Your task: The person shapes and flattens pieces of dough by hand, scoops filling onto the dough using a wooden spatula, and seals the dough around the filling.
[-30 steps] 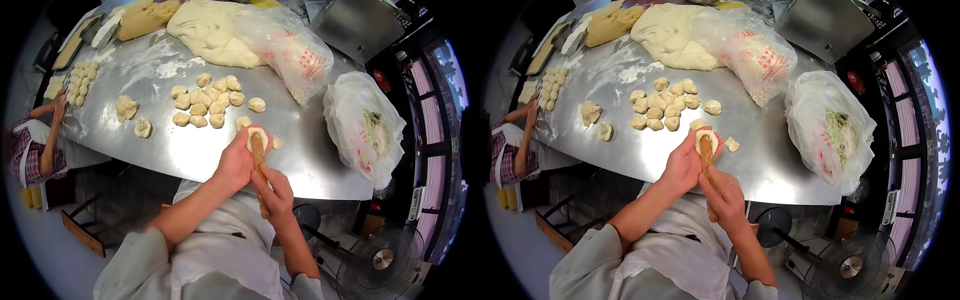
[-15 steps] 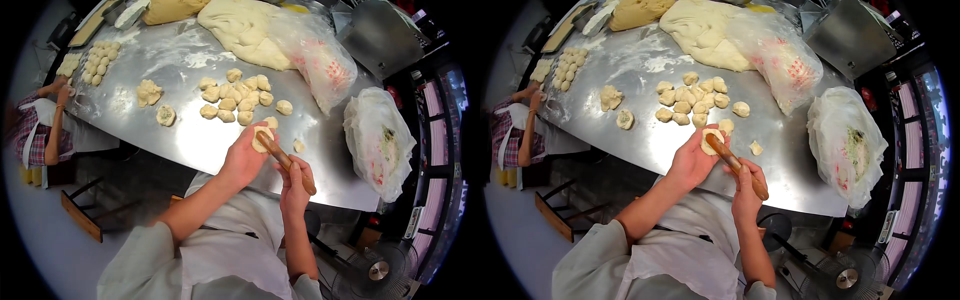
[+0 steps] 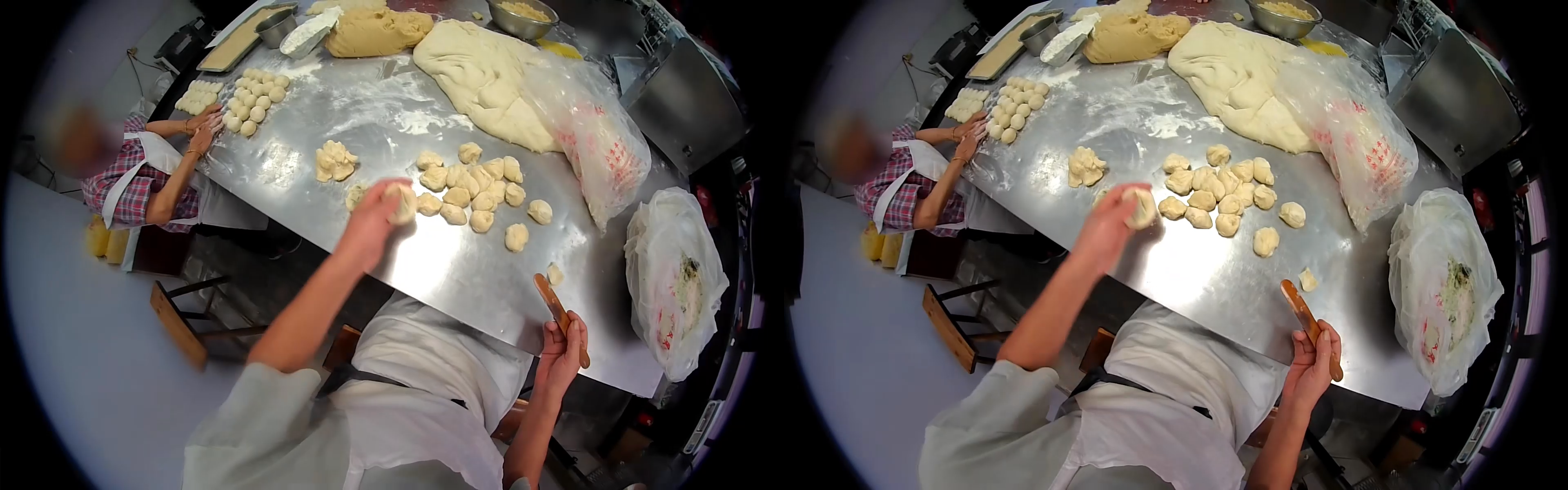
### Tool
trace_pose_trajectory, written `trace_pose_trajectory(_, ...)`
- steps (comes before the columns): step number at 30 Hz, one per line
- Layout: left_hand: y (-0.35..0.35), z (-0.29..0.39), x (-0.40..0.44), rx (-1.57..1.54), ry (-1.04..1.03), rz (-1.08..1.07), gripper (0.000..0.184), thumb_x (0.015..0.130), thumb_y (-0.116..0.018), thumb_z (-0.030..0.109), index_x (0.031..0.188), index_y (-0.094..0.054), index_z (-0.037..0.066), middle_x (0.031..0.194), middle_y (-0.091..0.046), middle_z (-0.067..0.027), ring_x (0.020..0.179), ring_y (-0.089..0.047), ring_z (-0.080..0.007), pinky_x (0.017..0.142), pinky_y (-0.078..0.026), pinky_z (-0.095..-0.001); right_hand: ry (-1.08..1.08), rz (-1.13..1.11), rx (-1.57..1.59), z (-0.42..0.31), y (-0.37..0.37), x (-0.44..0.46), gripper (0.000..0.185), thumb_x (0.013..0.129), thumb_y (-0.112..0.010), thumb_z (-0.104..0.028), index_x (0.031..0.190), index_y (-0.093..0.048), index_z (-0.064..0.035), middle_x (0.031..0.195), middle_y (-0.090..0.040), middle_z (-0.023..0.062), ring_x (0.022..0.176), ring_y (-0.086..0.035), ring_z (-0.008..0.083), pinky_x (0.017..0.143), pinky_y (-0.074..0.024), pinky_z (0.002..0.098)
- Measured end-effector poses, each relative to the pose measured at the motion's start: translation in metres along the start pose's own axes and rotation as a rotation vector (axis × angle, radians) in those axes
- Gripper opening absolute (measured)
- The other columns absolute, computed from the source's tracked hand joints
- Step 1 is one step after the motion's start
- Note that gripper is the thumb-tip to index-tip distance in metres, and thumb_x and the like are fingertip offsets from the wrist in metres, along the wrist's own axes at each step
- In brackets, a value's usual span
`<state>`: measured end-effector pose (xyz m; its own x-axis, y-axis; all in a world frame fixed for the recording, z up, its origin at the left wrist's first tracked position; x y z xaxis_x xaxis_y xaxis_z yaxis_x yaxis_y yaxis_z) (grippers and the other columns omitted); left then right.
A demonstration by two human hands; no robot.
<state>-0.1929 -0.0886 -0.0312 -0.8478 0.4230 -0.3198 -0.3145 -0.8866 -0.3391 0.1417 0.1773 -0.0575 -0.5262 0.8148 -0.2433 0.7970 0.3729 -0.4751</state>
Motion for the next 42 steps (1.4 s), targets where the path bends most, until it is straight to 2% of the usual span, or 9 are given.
trace_pose_trajectory(6,0.045,0.041,0.090,0.902,-0.259,-0.007,0.028,0.102,-0.060,0.012,0.128,-0.067,0.004,0.121,-0.069,-0.0090,0.117,-0.063,-0.0229,0.102,-0.050,-0.0385,-0.063,0.019,0.101,0.014,0.005,0.001,0.024,0.110,-0.056,-0.017,0.122,-0.061,0.0025,0.111,-0.072,0.0177,0.085,-0.073,0.0198,0.088,-0.0619,0.0344)
trace_pose_trajectory(9,0.026,0.042,0.077,1.491,-0.774,0.089,0.031,0.093,-0.064,0.007,0.123,-0.067,0.000,0.125,-0.065,-0.0176,0.119,-0.060,-0.0363,0.103,-0.049,-0.0447,-0.061,0.024,0.116,0.015,0.010,-0.002,0.024,0.109,-0.057,-0.018,0.121,-0.062,0.0021,0.112,-0.071,0.0173,0.086,-0.073,0.0199,0.088,-0.0615,0.0352)
trace_pose_trajectory(12,-0.031,0.049,0.019,1.351,-0.956,0.034,0.034,0.089,-0.066,0.003,0.123,-0.066,0.001,0.125,-0.064,-0.0191,0.121,-0.057,-0.0411,0.103,-0.048,-0.0489,-0.036,0.050,0.103,0.010,0.017,-0.008,0.024,0.109,-0.058,-0.018,0.121,-0.063,0.0013,0.112,-0.071,0.0164,0.086,-0.073,0.0199,0.089,-0.0611,0.0356)
trace_pose_trajectory(16,-0.038,-0.011,0.015,1.321,-0.603,-0.147,0.049,0.090,-0.073,0.009,0.136,-0.058,0.003,0.134,-0.059,-0.0217,0.126,-0.054,-0.0415,0.107,-0.047,-0.0453,-0.067,0.066,0.093,0.012,0.022,-0.012,0.024,0.109,-0.058,-0.018,0.122,-0.063,0.0007,0.111,-0.072,0.0143,0.086,-0.073,0.0197,0.089,-0.0608,0.0358)
trace_pose_trajectory(20,-0.032,-0.021,0.027,1.241,-0.572,-0.048,0.038,0.086,-0.078,0.010,0.117,-0.058,0.001,0.124,-0.060,-0.0196,0.116,-0.057,-0.0391,0.097,-0.048,-0.0441,-0.079,0.081,0.106,0.014,0.023,-0.013,0.024,0.109,-0.058,-0.019,0.122,-0.063,-0.0002,0.110,-0.072,0.0117,0.086,-0.073,0.0195,0.088,-0.0604,0.0360)
trace_pose_trajectory(22,-0.021,-0.029,0.027,1.073,-0.511,0.009,0.035,0.086,-0.081,0.009,0.111,-0.057,0.002,0.106,-0.065,-0.0112,0.091,-0.067,-0.0255,0.081,-0.053,-0.0358,-0.087,0.091,0.125,0.014,0.022,-0.013,0.024,0.109,-0.059,-0.020,0.122,-0.064,-0.0009,0.109,-0.072,0.0105,0.086,-0.073,0.0193,0.088,-0.0601,0.0360)
trace_pose_trajectory(26,-0.072,-0.026,-0.034,0.776,-0.459,-0.153,0.040,0.089,-0.080,0.008,0.124,-0.061,0.004,0.113,-0.069,-0.0099,0.099,-0.069,-0.0185,0.086,-0.056,-0.0337,-0.056,0.126,0.188,0.009,0.022,-0.011,0.024,0.108,-0.060,-0.021,0.122,-0.065,-0.0023,0.107,-0.072,0.0088,0.087,-0.073,0.0186,0.089,-0.0594,0.0356)
trace_pose_trajectory(33,-0.189,-0.101,-0.081,1.026,-0.892,-0.596,0.054,0.091,-0.078,0.016,0.141,-0.061,0.005,0.118,-0.062,-0.0187,0.111,-0.060,-0.0362,0.097,-0.051,-0.0450,0.007,0.183,0.312,-0.009,0.049,-0.001,0.025,0.107,-0.061,-0.023,0.121,-0.068,-0.0032,0.106,-0.073,0.0077,0.089,-0.071,0.0152,0.093,-0.0595,0.0361)
trace_pose_trajectory(42,-0.218,-0.051,-0.059,0.938,-0.783,-0.512,0.066,0.099,-0.068,0.022,0.154,-0.041,-0.003,0.154,-0.045,-0.0263,0.143,-0.042,-0.0451,0.121,-0.034,-0.0485,0.005,0.210,0.418,-0.004,0.093,-0.017,0.026,0.108,-0.060,-0.022,0.122,-0.067,-0.0008,0.107,-0.073,0.0098,0.089,-0.070,0.0171,0.096,-0.0582,0.0356)
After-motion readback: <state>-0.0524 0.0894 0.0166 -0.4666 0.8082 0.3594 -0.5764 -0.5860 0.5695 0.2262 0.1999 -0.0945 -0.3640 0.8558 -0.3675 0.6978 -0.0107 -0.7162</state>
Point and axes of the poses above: each hand's wrist, its own x-axis towards the middle knuckle, its own y-axis out of the back of the hand, z = x × y, the point moved 8 cm from there along x, towards the middle knuckle
